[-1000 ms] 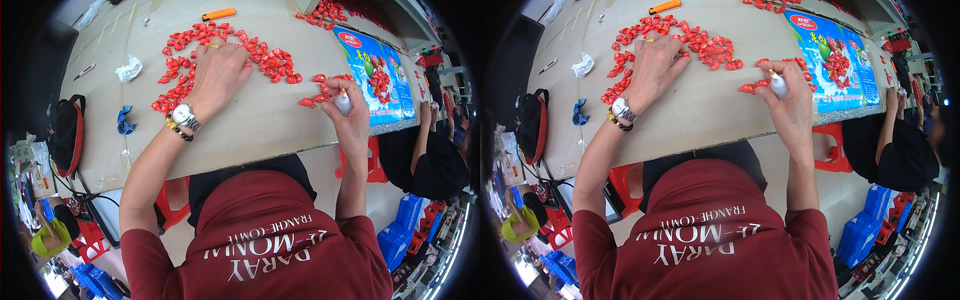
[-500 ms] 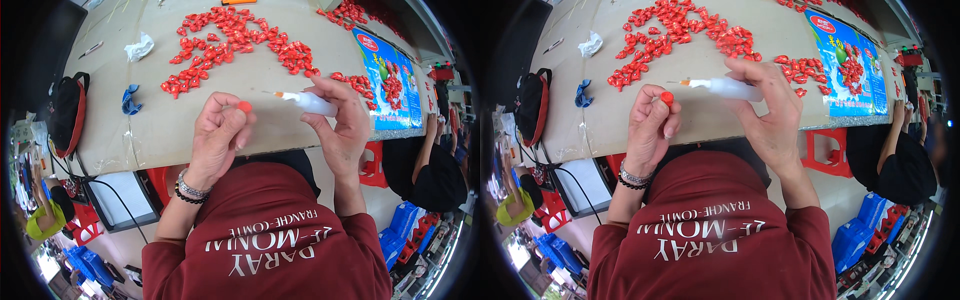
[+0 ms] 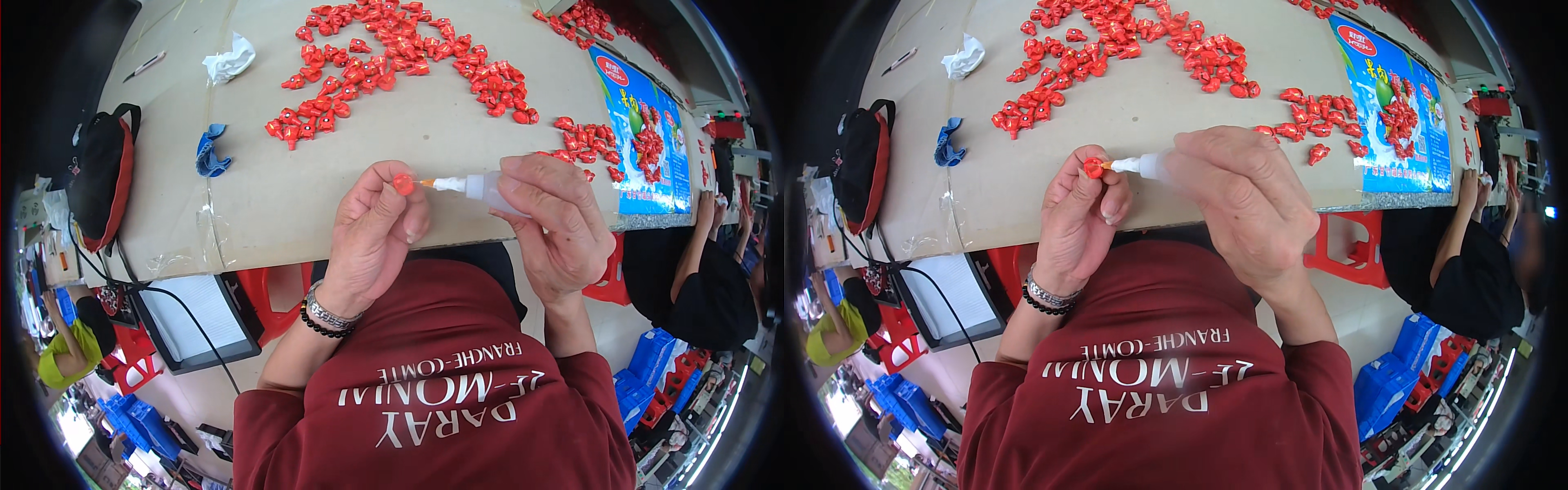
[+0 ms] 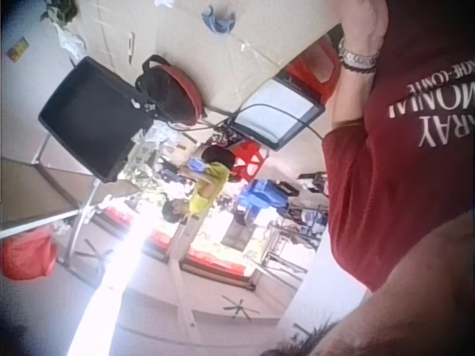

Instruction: The person repeatedly picks up small red candies, applies a small amount of white paste from a squeeze bottle into each one, and places them back on the table. The process is continuous and repetitive, with the person handling the candies one at a time.

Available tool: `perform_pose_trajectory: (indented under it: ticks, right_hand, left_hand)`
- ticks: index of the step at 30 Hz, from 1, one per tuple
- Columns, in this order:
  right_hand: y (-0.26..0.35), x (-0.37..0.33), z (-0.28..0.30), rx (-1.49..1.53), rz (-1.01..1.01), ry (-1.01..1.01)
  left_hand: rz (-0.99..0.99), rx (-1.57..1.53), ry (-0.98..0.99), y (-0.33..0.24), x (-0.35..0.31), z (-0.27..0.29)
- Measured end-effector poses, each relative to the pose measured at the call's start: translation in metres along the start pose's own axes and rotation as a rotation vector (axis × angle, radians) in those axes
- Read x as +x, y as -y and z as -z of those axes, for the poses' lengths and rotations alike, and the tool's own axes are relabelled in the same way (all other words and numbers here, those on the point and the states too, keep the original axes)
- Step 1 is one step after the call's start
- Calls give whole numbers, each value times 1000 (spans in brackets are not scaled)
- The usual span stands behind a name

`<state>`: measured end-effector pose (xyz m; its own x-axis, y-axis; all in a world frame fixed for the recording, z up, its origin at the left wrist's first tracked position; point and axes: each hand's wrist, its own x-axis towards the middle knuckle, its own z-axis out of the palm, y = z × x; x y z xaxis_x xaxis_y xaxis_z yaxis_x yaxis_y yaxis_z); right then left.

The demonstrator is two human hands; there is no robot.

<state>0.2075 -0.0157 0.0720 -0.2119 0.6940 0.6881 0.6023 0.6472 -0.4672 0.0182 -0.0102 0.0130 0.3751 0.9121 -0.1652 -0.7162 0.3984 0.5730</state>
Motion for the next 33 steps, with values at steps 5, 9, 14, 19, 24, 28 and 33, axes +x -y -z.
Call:
perform_pose_trajectory:
  ticks: [5,9,14,19,24,28,33]
  right_hand:
    - [-1,-1,-4,-32,28,11]
    - [0,-1,-6,-45,34,16]
    - [-1,0,-7,-48,41,19]
    - [-1,0,-6,-51,41,17]
    - [-4,1,-9,-65,85,-59]
    - [1,0,-3,-78,30,4]
    - [3,0,-2,-90,20,1]
  left_hand:
    - [15,-5,-10,-2,-1,-1]
    - [8,-7,-7,-1,-2,0]
    - [9,-11,3,-1,-1,0]
    - [12,-14,8,-1,-1,1]
    - [8,-18,-15,-1,-1,-2]
    - [-12,-7,5,-1,0,2]
    - [-32,12,0,0,1,1]
